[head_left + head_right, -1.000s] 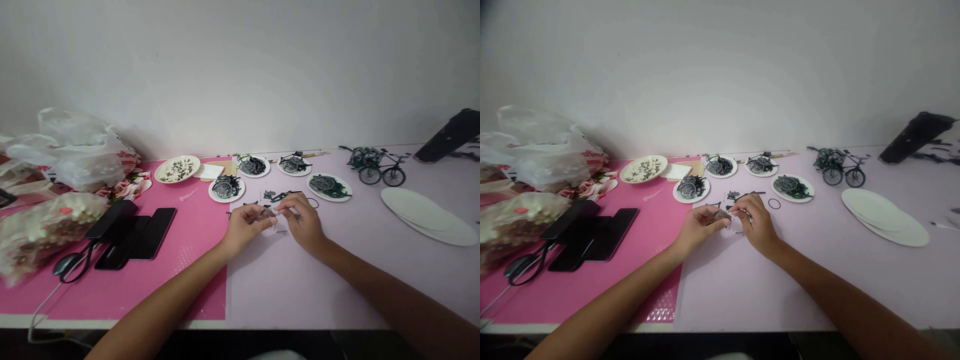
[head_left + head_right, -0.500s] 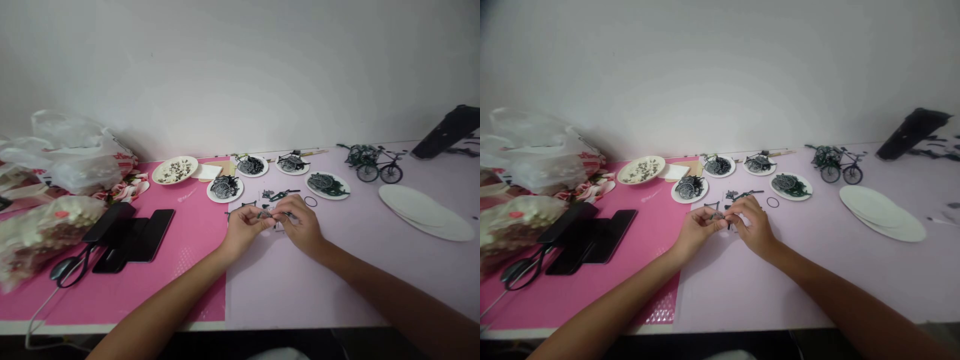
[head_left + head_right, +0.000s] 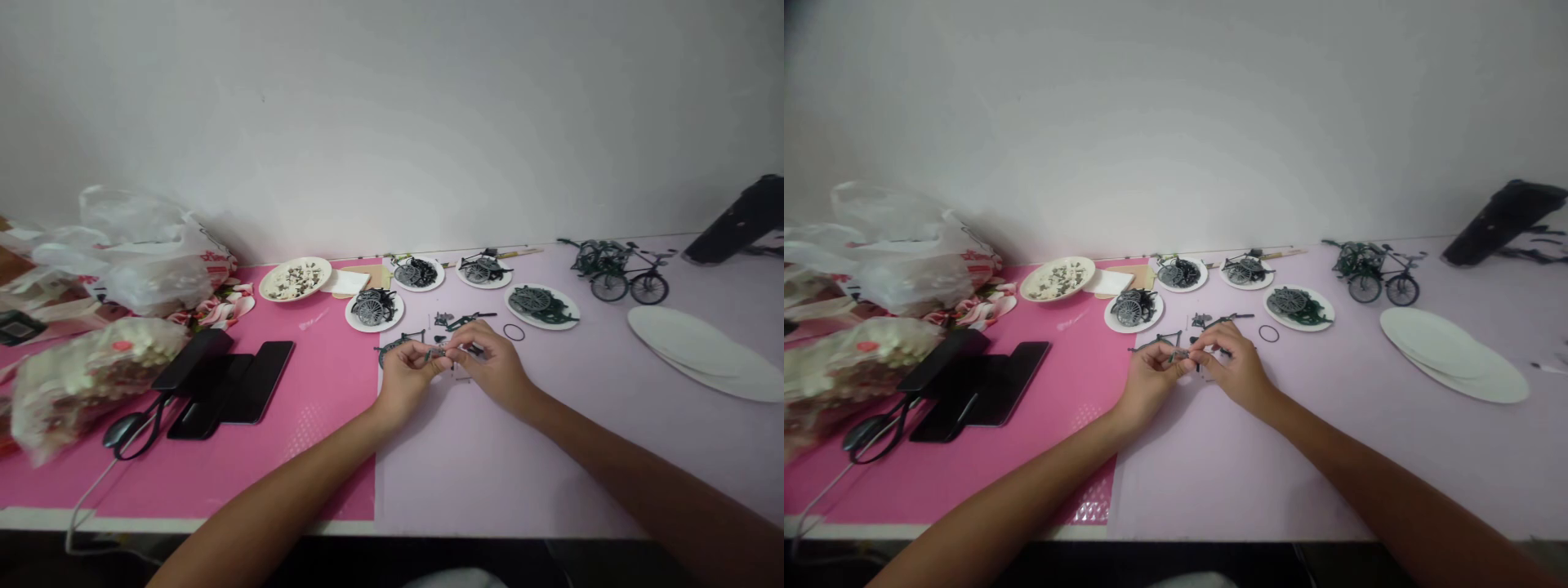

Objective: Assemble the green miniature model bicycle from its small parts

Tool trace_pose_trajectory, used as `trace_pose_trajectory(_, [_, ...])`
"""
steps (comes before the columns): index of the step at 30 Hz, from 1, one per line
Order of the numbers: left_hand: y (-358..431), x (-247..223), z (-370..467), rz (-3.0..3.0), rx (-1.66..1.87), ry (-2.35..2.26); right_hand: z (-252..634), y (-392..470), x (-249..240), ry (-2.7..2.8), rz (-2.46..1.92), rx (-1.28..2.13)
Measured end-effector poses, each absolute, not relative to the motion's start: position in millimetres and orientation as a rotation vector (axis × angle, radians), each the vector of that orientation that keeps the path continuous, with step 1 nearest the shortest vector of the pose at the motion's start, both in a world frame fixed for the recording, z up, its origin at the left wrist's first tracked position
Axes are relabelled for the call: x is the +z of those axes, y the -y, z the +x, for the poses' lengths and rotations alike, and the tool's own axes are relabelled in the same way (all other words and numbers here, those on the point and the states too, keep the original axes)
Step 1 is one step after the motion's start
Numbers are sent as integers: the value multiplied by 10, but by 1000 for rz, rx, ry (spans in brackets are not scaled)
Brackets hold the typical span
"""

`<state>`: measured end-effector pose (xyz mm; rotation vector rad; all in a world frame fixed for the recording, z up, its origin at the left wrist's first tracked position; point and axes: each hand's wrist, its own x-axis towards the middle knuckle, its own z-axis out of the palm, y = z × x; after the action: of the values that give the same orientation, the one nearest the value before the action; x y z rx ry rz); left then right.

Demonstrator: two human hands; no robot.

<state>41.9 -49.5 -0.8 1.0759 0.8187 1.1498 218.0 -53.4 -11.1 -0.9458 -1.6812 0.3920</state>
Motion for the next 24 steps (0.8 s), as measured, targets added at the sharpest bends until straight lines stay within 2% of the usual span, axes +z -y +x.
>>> trace_pose_trajectory(9, [438, -115, 416, 1092, 1142, -850, 2213, 499, -106, 1855, -973, 342])
trace_pose_trajectory(24, [397, -144, 393, 1209, 1097, -873, 2204, 564, -30, 2001, -1072, 475])
